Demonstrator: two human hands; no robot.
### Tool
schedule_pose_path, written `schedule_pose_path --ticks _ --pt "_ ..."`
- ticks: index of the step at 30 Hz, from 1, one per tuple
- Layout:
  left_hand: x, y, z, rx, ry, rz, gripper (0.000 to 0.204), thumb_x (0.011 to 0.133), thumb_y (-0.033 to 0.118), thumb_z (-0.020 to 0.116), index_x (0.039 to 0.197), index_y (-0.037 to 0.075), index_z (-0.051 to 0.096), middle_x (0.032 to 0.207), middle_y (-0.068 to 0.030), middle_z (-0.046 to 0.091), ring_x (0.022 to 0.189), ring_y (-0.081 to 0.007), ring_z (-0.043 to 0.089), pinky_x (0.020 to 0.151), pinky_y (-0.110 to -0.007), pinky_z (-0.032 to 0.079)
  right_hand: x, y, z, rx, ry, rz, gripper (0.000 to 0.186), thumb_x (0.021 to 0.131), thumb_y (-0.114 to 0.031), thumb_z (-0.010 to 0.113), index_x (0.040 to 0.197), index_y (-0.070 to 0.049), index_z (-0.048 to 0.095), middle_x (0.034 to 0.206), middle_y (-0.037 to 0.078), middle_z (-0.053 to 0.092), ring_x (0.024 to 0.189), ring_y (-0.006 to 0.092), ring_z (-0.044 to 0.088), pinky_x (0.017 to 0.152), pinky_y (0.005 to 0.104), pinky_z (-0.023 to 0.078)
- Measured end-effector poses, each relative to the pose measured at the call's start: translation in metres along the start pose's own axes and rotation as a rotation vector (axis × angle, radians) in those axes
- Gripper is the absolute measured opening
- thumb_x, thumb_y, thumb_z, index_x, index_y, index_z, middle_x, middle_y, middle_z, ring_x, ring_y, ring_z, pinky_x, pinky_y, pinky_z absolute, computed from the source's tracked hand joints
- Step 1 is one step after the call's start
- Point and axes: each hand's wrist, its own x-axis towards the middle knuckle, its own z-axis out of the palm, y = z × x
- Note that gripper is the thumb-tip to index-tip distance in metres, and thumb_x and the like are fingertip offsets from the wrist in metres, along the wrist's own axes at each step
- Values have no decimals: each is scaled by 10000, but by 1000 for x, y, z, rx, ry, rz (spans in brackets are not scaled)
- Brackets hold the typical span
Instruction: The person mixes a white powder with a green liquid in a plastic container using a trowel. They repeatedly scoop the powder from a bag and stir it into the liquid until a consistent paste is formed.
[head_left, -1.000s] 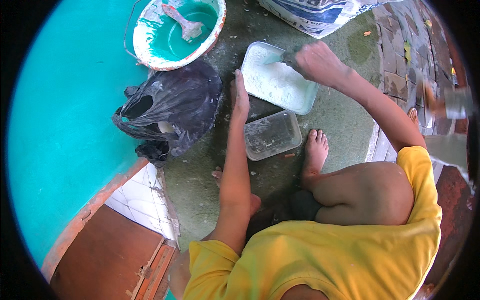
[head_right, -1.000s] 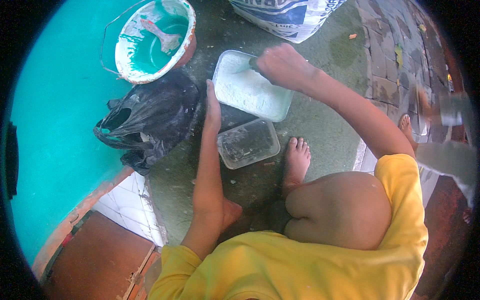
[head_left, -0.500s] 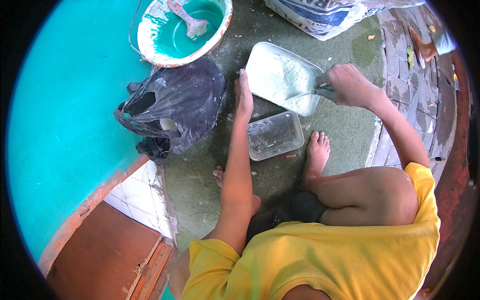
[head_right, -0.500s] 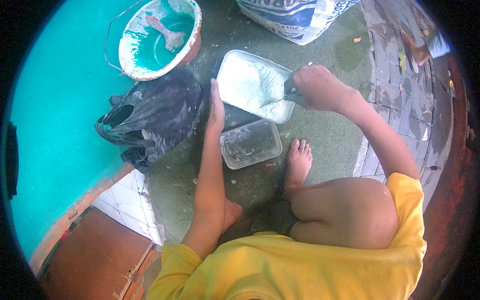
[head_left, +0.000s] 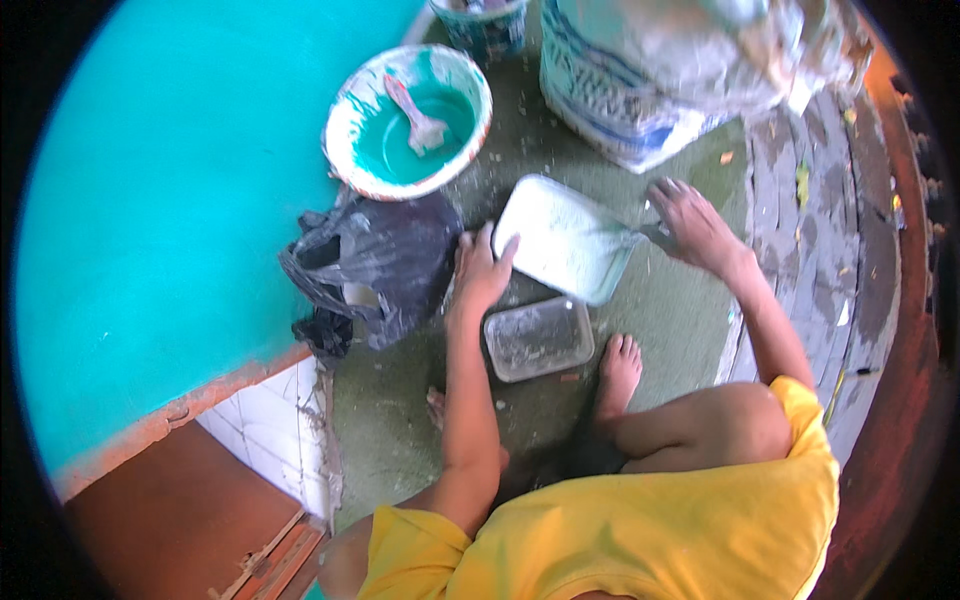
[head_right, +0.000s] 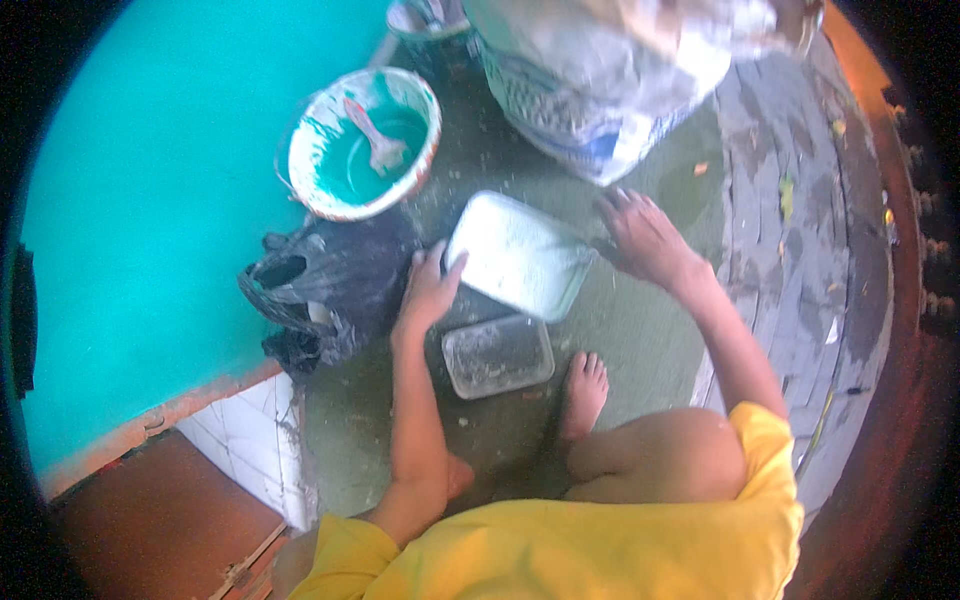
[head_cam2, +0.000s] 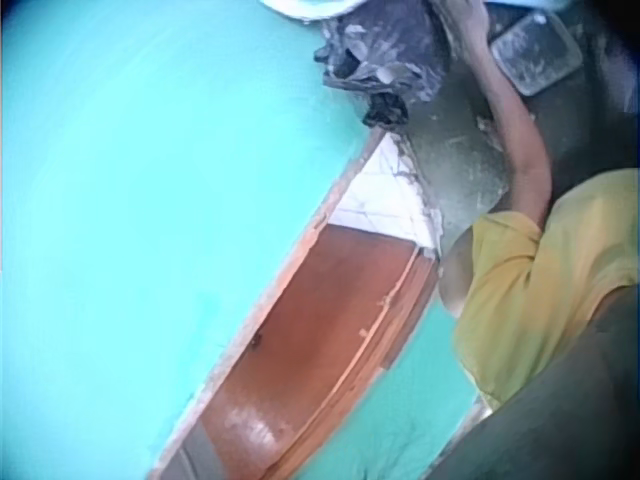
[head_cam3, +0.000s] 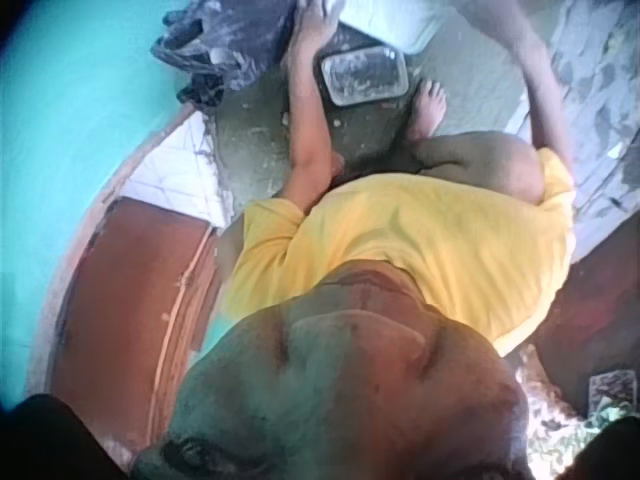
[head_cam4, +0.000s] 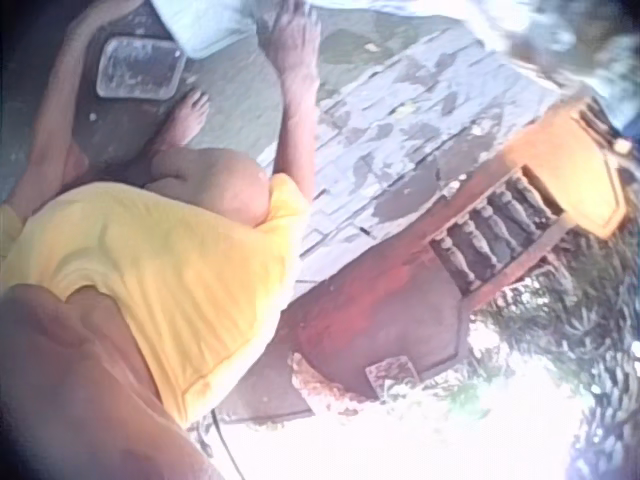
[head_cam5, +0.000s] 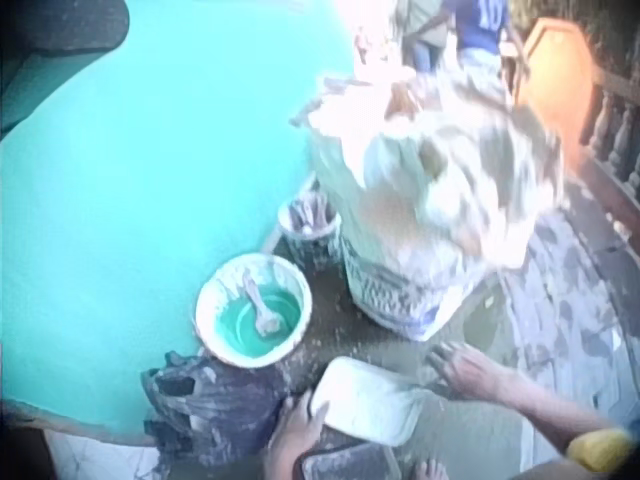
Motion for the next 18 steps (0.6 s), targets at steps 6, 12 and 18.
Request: schedule_pose_path --ticks 6,12,18 --pt "-45 121 -196 17 260 307 266 896 287 541 946 30 588 951 -158 620 867 -320 598 781 -390 435 5 -16 -89 429 -478 459 329 733 -63 645 1041 -13 540 725 154 584 768 357 569 729 387 446" --pt "-42 160 -388 734 1120 524 114 823 122 626 885 46 569 1077 -93 560 1054 -280 527 863 -369 435 -69 42 -66 163 42 448 150 774 -94 622 839 31 571 649 200 551 609 343 562 592 377 442" --pt "15 210 -454 1084 1081 809 144 804 130 644 834 51 527 1111 -96 564 1191 -289 454 955 -404 385 -20 142 -201 -197 460 801 111 831 -104 567 853 4 551 649 201 540 624 343 568 572 423 408"
